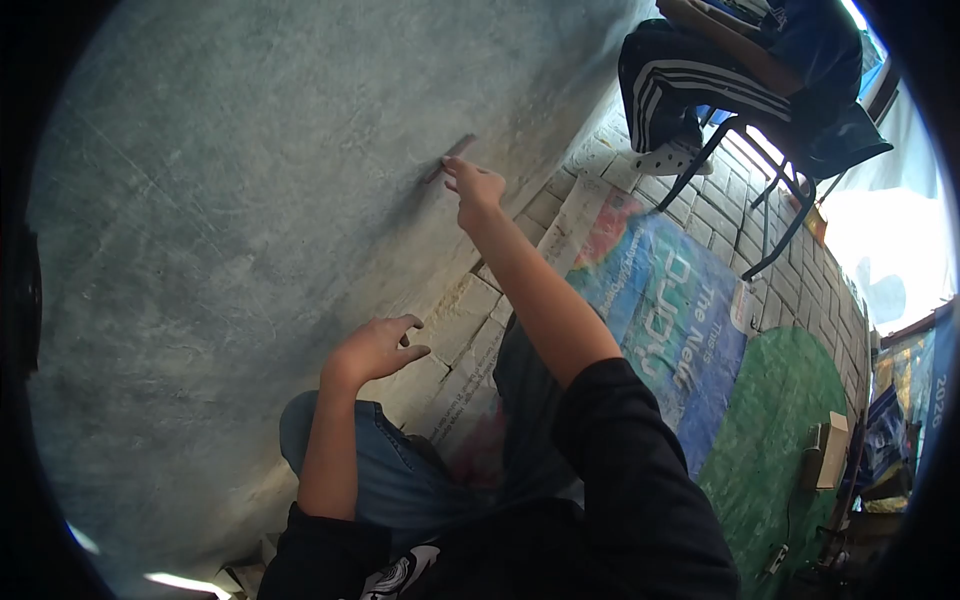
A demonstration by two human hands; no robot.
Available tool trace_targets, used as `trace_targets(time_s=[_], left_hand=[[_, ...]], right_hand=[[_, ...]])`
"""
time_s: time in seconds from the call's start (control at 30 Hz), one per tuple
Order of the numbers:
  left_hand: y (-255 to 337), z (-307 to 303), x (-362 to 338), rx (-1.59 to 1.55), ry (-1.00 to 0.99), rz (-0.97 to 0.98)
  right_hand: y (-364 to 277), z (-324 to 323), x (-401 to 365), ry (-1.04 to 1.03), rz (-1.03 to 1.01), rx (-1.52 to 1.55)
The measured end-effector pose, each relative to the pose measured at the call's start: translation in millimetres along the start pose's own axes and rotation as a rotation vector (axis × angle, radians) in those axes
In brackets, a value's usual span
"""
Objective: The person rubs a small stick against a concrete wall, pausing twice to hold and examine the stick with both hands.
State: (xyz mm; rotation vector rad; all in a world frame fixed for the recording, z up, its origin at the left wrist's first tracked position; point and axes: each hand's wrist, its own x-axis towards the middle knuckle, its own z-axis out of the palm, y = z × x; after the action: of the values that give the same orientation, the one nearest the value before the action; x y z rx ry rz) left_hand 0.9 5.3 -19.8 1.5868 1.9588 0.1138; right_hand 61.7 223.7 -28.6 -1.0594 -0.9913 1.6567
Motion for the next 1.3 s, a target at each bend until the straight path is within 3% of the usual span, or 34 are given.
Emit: trace_targets(time_s=[0.07,0.13,0.17,0.27,0.37,0.4,0.47,0.5,0.6,0.7,0.73,0.83,0.9,0.97,1.03,1.1,1.17,1.23,1.27,1.3], left_hand=[[0,0,0,-0.013,-0.008,-0.003],[-1,-1,1,0.055,0.010,-0.045],[-1,-2,3,0.057,0.013,-0.048],[-1,1,2,0.048,-0.001,-0.039],[0,2,4,0.038,-0.014,-0.009],[3,1,2,0.049,-0.019,-0.030],[2,0,2,0.066,-0.019,-0.064],[1,0,3,0.071,-0.001,-0.048],[0,6,2,0.066,-0.014,-0.031],[1,4,3,0.069,-0.013,-0.015],[1,3,2,0.059,-0.008,-0.017],[1,2,3,0.055,-0.006,-0.036],[-3,6,5,0.059,-0.018,-0.028],[-1,6,8,0.065,-0.013,-0.007],[0,5,7,0.043,-0.037,-0.024],[2,3,6,0.045,-0.032,-0.043],[0,3,6,0.050,-0.041,-0.063],[-3,5,7,0.063,-0.035,-0.030],[-2,5,7,0.065,-0.040,-0.028],[-1,4,5,0.040,-0.050,-0.032]], right_hand=[[-12,10,-16,-0.012,-0.088,0.011],[-27,23,-31,-0.170,-0.571,-0.180],[-24,23,-25,-0.173,-0.572,-0.176],[-11,10,0,0.021,-0.236,-0.024],[-16,7,9,0.117,-0.208,-0.002],[-17,10,9,0.109,-0.209,0.001],[-27,25,-8,-0.056,-0.607,-0.028],[-26,28,-4,-0.061,-0.605,-0.020],[-4,8,31,0.164,-0.303,-0.063],[-9,6,26,0.115,-0.316,-0.007],[-19,17,12,0.059,-0.473,0.006],[-25,31,-4,0.014,-0.573,-0.027],[-9,14,22,0.108,-0.500,-0.019],[-9,2,33,0.210,-0.159,-0.068],[-11,12,29,0.207,-0.214,-0.031],[-33,27,-5,0.054,-0.630,-0.075],[-32,30,-12,-0.027,-0.718,-0.155],[-9,24,15,0.155,-0.500,-0.026],[-8,12,25,0.176,-0.263,-0.023],[-5,2,32,0.181,-0.263,-0.022]])
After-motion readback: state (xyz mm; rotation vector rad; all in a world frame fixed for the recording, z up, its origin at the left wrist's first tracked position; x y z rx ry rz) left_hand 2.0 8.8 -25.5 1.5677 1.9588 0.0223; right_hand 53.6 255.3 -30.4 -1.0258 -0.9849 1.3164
